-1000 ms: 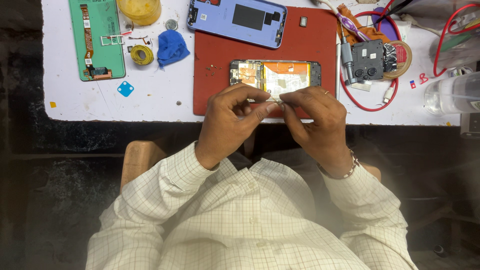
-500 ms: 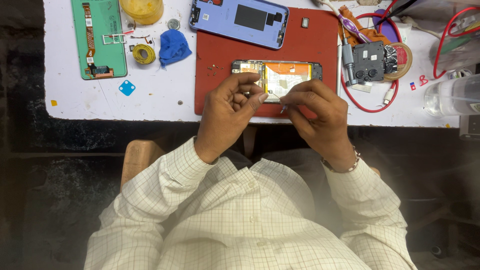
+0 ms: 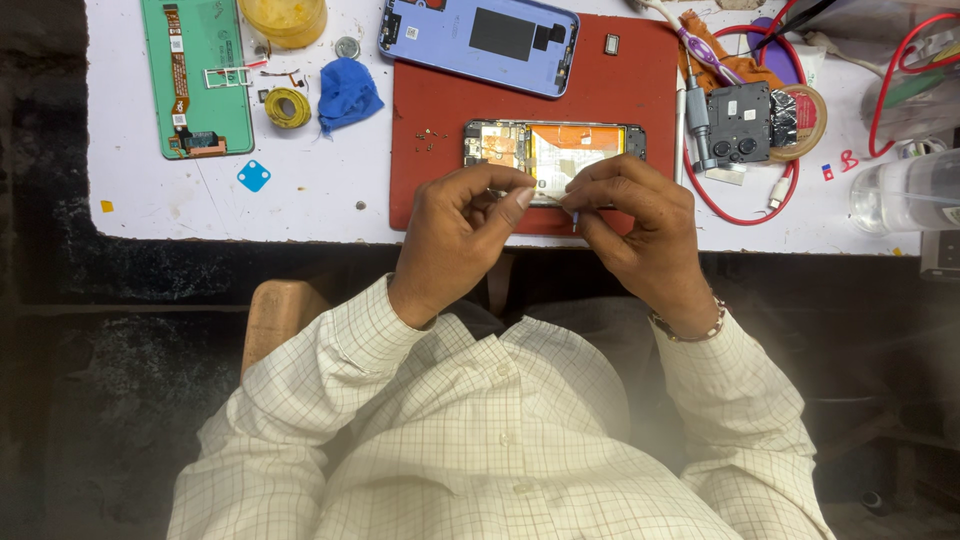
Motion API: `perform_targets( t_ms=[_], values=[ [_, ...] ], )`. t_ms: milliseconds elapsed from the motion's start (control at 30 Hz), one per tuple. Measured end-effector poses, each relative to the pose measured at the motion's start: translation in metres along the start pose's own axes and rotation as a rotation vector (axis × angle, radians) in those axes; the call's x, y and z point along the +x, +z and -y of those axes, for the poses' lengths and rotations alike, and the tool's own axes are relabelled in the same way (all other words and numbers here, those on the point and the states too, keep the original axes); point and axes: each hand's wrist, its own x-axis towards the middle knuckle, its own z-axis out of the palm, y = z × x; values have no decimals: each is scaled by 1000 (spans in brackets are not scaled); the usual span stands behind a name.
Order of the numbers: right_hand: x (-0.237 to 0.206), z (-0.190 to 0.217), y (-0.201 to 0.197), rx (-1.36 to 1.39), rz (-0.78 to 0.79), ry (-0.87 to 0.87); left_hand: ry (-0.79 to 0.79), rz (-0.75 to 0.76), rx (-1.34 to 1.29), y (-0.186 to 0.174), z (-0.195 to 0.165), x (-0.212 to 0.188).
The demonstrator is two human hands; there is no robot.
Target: The person repairs a disassembled smartphone at a workbench. They use a pry tool and screwdriver on the phone's camera module and internal components, lift off the blue back cover, manipulate small parts near the battery, and reposition the phone body while working on its internals.
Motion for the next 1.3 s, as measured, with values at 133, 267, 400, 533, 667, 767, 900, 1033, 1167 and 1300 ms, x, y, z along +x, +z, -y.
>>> perform_targets(
  t_ms=[133, 267, 400, 533, 667, 767, 900, 1033, 1167, 1300],
  values=[
    [1, 1, -1, 17, 17, -10, 42, -3, 57, 1, -3, 0],
    [0, 5, 1, -93, -21, -62, 22, -9, 56, 1, -2, -1],
    [-4, 10, 6, -252, -87, -173, -36, 15, 3, 3, 0, -2],
    [-6, 8, 10, -353, -150, -319, -50, 25, -57, 2, 3, -2],
    [-6, 4, 9, -407, -167, -427, -102, 60, -119, 1, 5, 0],
    [-7, 2, 11, -413, -204, -452, -117, 96, -170, 0, 5, -1],
    [-7, 0, 12, -406, -229, -472, -138, 126, -164, -2, 5, -1],
    [-7, 1, 12, -392, -225, -489, -109, 144, -193, -3, 5, 0],
    [-7, 2, 12, -387, -217, -497, -161, 131, -242, -3, 7, 0],
    [-6, 1, 13, -383, -214, -514, -174, 123, -247, -2, 10, 1]
  ],
)
